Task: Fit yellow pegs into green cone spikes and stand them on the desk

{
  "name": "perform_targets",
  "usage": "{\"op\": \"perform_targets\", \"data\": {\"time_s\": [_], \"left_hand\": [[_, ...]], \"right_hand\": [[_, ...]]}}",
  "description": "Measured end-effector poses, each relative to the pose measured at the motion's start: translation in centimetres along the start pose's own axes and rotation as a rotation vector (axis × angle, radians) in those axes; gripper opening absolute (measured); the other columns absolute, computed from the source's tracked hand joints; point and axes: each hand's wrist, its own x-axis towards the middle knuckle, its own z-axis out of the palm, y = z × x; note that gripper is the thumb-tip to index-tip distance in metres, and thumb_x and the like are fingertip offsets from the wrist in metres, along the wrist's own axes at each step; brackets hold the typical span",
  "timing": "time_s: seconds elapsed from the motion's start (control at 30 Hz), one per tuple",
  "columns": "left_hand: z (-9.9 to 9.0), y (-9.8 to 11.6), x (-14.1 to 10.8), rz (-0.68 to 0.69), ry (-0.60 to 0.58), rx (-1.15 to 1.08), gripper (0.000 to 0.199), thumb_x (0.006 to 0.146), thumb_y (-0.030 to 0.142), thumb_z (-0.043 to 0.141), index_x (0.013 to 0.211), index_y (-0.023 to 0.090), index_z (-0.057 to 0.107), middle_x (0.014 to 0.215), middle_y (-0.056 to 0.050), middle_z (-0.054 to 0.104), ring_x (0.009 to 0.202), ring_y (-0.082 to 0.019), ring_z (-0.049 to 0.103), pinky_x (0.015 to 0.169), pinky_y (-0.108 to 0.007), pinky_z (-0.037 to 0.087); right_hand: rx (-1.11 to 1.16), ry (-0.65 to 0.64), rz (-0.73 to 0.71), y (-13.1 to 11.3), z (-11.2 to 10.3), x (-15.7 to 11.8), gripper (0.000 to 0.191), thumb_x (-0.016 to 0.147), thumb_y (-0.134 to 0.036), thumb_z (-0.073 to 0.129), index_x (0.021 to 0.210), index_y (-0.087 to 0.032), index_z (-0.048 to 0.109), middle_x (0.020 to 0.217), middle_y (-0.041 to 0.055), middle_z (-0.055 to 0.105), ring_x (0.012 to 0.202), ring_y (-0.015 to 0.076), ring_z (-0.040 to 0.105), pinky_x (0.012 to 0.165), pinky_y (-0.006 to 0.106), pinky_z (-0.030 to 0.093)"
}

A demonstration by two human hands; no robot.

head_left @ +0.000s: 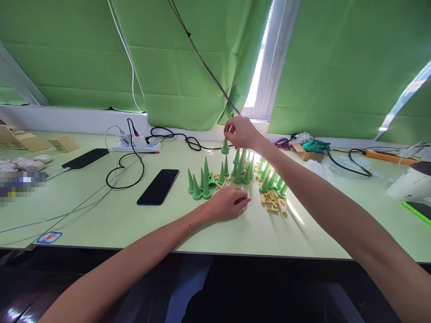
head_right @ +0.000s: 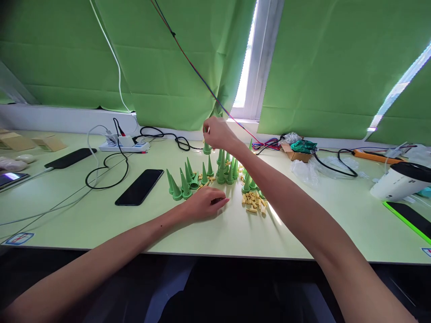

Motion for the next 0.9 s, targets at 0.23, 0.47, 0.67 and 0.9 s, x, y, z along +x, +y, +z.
{"op": "perform_targets", "data": {"time_s": [0.23,0.47,0.67,0.9], "left_hand": [[-0.1,0.0,0.0,0.005,-0.005,0.004,0.041,0.097,0.03,0.043,0.059,0.017,0.036,0.055,0.002,0.041,0.05,-0.01,0.031,0.055,-0.03,0.024],[0.0,0.2,-0.1,-0.002,0.012,0.002,0.041,0.096,0.03,0.044,0.058,0.017,0.036,0.055,0.002,0.04,0.05,-0.009,0.031,0.053,-0.03,0.023],[0.2,-0.1,0.1,0.014,0.014,0.007,0.041,0.096,0.029,0.044,0.058,0.017,0.033,0.054,0.003,0.037,0.05,-0.009,0.028,0.053,-0.03,0.023],[0.2,-0.3,0.3,0.039,0.003,0.01,0.04,0.096,0.029,0.044,0.06,0.017,0.032,0.053,0.003,0.034,0.05,-0.01,0.028,0.054,-0.03,0.022]], "right_hand": [[-0.096,0.178,-0.034,0.2,-1.6,-0.3,0.013,0.081,-0.014,0.055,0.08,-0.015,0.068,0.076,0.006,0.07,0.076,0.0219,0.064,0.08,0.037,0.048],[-0.108,0.271,-0.039,0.4,-3.7,-2.0,0.016,0.086,-0.016,0.054,0.086,-0.014,0.069,0.077,0.0062,0.067,0.078,0.0199,0.063,0.08,0.037,0.047],[-0.15,0.164,-0.046,0.0,-2.4,-2.2,0.017,0.086,-0.015,0.054,0.082,-0.014,0.07,0.077,0.0053,0.07,0.074,0.0191,0.063,0.081,0.035,0.047],[-0.309,-0.026,-0.026,0.1,1.8,0.0,0.024,0.087,-0.007,0.047,0.09,-0.012,0.07,0.087,0.0122,0.07,0.082,0.0227,0.064,0.077,0.033,0.047]]}}
